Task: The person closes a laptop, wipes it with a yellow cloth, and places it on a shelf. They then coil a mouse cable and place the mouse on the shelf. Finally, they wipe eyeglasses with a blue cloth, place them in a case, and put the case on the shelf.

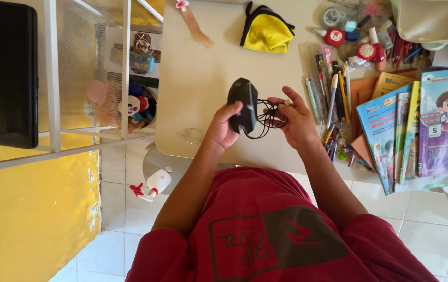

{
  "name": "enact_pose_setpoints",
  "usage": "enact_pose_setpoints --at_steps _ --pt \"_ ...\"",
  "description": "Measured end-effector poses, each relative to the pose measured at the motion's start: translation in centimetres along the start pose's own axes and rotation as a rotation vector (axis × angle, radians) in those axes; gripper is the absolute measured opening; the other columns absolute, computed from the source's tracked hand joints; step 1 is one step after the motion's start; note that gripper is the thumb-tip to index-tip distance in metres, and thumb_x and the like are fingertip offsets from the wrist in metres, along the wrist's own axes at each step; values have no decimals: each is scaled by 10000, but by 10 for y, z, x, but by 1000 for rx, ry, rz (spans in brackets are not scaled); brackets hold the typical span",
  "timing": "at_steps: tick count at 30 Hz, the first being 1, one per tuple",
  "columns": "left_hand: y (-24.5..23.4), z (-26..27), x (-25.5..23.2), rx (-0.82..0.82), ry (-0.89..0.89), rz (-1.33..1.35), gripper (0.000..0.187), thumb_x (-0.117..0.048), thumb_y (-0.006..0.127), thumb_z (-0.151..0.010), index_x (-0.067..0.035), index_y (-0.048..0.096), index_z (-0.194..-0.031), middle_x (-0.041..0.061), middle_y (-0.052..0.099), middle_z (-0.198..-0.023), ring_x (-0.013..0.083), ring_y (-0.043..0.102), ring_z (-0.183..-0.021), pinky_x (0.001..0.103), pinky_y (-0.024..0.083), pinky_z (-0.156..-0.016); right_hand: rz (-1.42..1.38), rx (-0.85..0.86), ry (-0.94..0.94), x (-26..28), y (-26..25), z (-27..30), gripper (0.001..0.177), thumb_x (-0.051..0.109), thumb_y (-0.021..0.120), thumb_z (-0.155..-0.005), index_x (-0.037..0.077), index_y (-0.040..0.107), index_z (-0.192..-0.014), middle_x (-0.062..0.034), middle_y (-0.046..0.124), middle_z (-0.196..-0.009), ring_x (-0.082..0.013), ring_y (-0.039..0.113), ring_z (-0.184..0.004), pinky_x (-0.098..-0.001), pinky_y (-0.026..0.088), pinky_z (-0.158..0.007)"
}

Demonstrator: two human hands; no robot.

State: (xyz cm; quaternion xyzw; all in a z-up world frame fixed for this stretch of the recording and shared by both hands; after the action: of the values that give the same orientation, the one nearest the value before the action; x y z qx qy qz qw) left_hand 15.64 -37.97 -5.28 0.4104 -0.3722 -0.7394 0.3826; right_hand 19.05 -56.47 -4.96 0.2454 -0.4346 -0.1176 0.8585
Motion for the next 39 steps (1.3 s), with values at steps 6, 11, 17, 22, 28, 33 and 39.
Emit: enact_pose_setpoints --at_steps 6,11,17,22,28,33,39 --pt "6 12 -8 85 -89 201 601 -284 748 -912 20 521 -1379 204 676 -1250 362 660 -1191 538 541 -1051 -55 30 -45 14 6 -6 393 107 424 -1130 -1 383 -1506 -179 634 -1314 -313 666 -1167 -441 579 -939" --pt "6 13 3 58 -145 125 604 -266 767 -925 4 525 -1408 177 674 -1242 299 657 -1177 542 533 -1044 148 129 -151 6 36 0 481 55 425 -1084 36 325 -1554 -161 584 -1415 -257 584 -1304 -388 489 -1124" --pt "3 10 -8 79 -35 114 566 -233 755 -971 36 521 -1410 192 672 -1248 310 657 -1166 457 533 -1052 440 42 -256 17 44 2 532 96 479 -1097 15 304 -1593 -158 516 -1515 -178 559 -1286 -349 490 -1050" --pt "0 12 -19 90 14 184 541 -238 730 -978 6 520 -1412 173 662 -1278 311 646 -1198 458 523 -1074 691 -29 -189 15 44 7 688 47 667 -960 -3 315 -1550 -149 509 -1335 -169 611 -947 -325 565 -731" --pt "-1 19 -16 225 -56 256 510 -328 683 -1065 -5 533 -1429 180 638 -1332 330 631 -1219 555 485 -1108 586 -9 -269 3 53 1 564 -14 578 -991 1 409 -1528 -137 624 -1245 -152 644 -891 -288 591 -692" --pt "0 31 -28 259 -63 198 716 -454 663 -987 -33 466 -1532 223 522 -1532 390 547 -1358 557 423 -1171 568 59 -216 12 55 -4 516 -32 490 -1016 50 450 -1523 -103 664 -1253 -137 646 -983 -288 552 -801" --pt "13 44 -45 299 -28 276 722 -458 642 -999 -45 429 -1552 237 432 -1598 428 464 -1449 590 382 -1205 587 159 -279 12 77 5 260 17 564 -1083 14 599 -1340 -70 646 -1270 -153 652 -1093 -305 573 -895"
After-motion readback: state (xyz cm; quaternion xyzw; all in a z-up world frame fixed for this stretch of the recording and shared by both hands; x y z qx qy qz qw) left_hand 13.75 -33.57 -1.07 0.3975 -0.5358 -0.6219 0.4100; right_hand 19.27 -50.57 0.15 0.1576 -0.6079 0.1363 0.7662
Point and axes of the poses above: each hand's wrist, its own z-axis away from the middle knuckle, its own y-axis out of the palm, x = y × z, the point moved 7 cm from there along -z, towards the middle knuckle
